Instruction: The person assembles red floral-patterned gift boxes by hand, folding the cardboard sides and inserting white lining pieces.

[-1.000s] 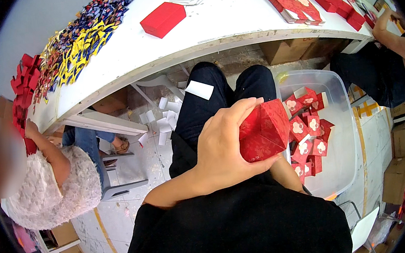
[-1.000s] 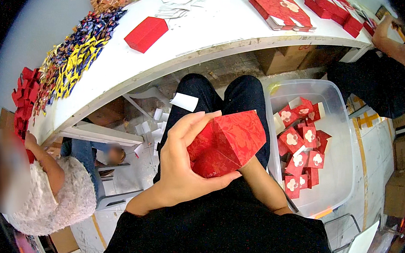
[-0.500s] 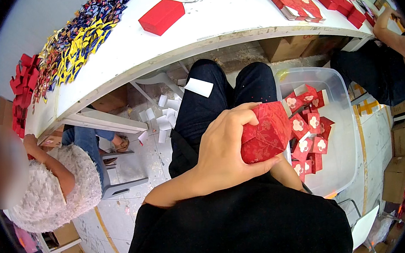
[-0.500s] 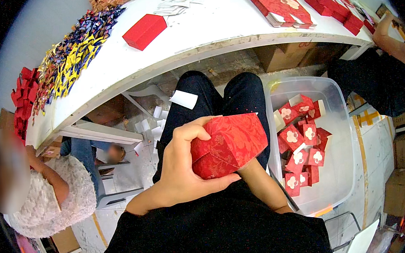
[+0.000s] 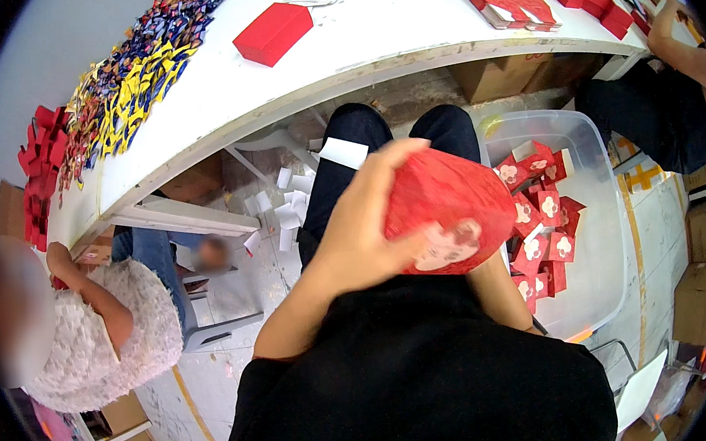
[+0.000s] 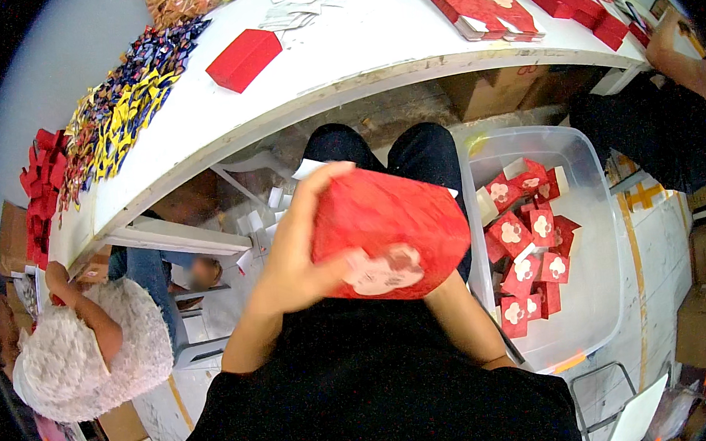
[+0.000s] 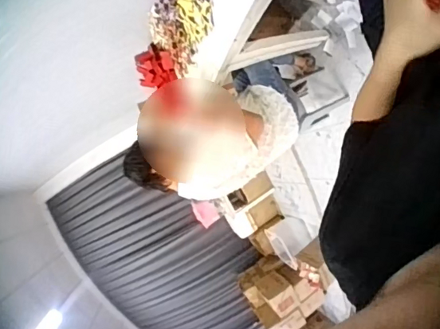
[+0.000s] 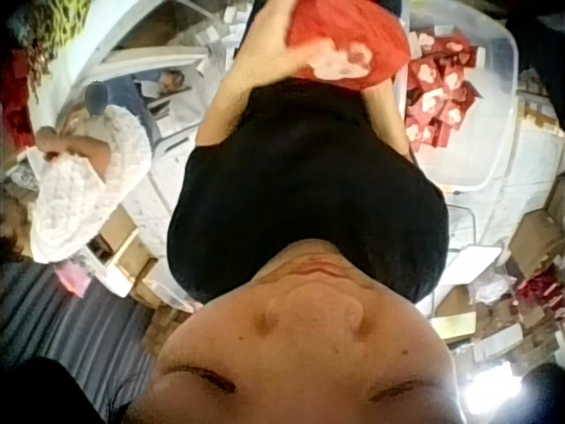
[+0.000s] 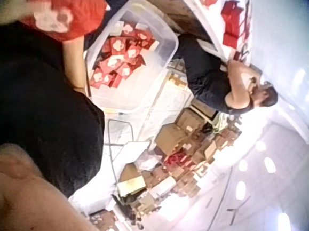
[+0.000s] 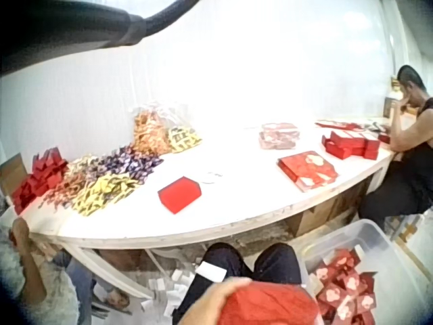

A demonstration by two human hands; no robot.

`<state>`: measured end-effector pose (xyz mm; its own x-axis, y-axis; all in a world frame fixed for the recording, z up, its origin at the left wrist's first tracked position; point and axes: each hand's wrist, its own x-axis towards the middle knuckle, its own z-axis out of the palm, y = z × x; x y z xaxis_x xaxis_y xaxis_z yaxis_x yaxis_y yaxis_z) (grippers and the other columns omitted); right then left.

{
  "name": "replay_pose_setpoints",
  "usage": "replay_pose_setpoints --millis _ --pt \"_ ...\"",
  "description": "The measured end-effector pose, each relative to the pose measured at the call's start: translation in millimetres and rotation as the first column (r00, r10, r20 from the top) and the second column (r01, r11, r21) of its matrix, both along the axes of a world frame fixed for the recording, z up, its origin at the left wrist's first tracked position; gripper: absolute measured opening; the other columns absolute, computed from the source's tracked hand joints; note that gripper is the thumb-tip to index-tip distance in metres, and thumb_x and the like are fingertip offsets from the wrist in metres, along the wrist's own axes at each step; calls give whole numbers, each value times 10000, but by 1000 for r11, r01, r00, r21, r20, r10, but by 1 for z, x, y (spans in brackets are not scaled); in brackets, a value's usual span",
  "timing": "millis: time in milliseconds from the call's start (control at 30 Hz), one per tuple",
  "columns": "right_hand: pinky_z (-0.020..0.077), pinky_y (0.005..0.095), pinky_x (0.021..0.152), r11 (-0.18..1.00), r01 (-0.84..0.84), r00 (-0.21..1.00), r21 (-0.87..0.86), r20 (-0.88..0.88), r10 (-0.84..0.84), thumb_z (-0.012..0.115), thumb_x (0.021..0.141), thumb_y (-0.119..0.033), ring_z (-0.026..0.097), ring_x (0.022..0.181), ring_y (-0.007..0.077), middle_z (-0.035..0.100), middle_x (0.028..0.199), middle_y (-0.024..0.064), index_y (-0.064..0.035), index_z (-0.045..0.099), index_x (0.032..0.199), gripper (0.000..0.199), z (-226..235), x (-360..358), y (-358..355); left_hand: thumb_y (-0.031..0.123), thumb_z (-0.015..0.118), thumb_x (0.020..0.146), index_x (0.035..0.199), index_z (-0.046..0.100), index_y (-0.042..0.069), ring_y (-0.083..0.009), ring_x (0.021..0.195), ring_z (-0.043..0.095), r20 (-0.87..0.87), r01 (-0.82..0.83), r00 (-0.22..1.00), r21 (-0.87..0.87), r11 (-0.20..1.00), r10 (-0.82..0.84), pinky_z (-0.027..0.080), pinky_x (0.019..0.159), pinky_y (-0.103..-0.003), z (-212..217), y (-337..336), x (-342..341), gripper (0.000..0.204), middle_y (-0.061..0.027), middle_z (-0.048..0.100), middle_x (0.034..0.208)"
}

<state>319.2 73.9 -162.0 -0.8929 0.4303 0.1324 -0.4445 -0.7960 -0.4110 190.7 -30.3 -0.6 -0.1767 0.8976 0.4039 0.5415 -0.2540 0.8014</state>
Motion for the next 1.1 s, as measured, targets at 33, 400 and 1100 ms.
replay_pose_setpoints --millis 33,400,1100 --pt "353 393 1002 998 9 996 -66 87 -3 357 922 -322 452 1172 264 426 1311 148 -21 374 1290 475 -4 -2 -1 212 662 719 1266 371 57 -224 1066 493 311 38 950 -37 999 -25 384 913 -325 -9 3 -3 638 -123 461 1180" --pt "415 238 785 674 507 761 537 87 -642 496 756 3 549 869 128 563 941 74 42 507 1005 253 132 20 -14 152 517 825 1265 321 86 -185 997 528 885 -123 463 2 992 55 453 857 -313 -27 -5 -14 486 -110 479 1107" --pt "264 210 514 495 397 659 773 135 -740 471 783 -31 342 575 46 375 610 -23 -48 392 622 179 113 16 -6 260 541 829 1248 343 46 -178 1026 487 785 -215 614 57 975 89 386 911 -301 -35 -1 -12 511 -109 453 1127"
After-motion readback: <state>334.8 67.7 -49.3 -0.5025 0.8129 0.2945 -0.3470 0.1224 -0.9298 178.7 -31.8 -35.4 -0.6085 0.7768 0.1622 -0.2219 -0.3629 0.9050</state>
